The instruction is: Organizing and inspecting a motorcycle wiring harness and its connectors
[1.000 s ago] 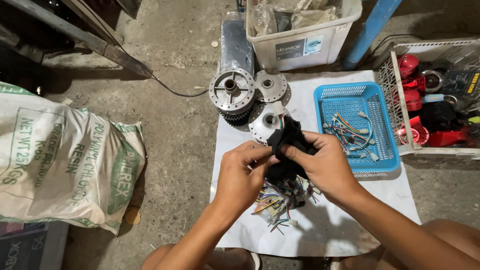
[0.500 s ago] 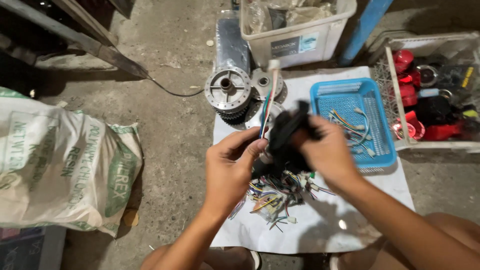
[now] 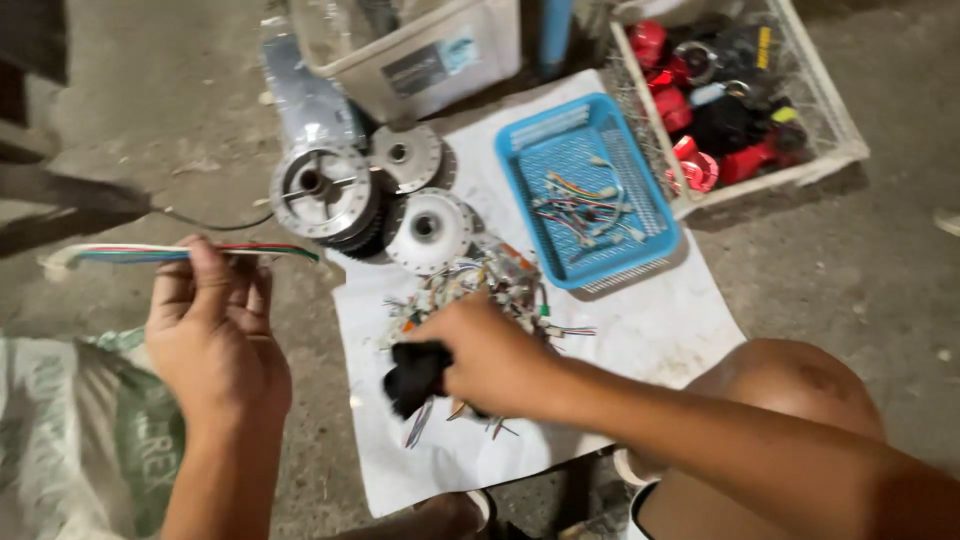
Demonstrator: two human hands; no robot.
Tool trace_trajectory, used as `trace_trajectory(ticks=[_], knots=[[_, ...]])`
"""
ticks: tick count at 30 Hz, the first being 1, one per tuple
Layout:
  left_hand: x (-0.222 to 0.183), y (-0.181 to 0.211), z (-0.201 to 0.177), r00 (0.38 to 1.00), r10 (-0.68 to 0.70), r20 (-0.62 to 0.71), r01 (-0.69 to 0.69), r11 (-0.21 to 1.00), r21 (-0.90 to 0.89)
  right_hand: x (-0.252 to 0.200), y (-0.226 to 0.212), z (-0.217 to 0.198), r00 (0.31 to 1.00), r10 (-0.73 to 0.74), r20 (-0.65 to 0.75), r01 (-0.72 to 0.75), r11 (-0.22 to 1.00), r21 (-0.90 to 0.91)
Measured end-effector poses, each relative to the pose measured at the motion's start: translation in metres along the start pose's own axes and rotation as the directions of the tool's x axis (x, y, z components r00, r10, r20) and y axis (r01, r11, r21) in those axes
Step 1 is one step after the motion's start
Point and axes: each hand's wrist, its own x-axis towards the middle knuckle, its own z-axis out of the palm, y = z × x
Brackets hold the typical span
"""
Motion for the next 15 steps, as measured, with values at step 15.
trace_trajectory(ticks=[15], knots=[[0.002, -0.262, 0.105, 0.669, -0.645, 0.369, 0.320, 0.699, 0.640, 0.014, 0.092, 0.009, 0.985, 0.129, 0.114, -0.055, 0.865, -0.499]])
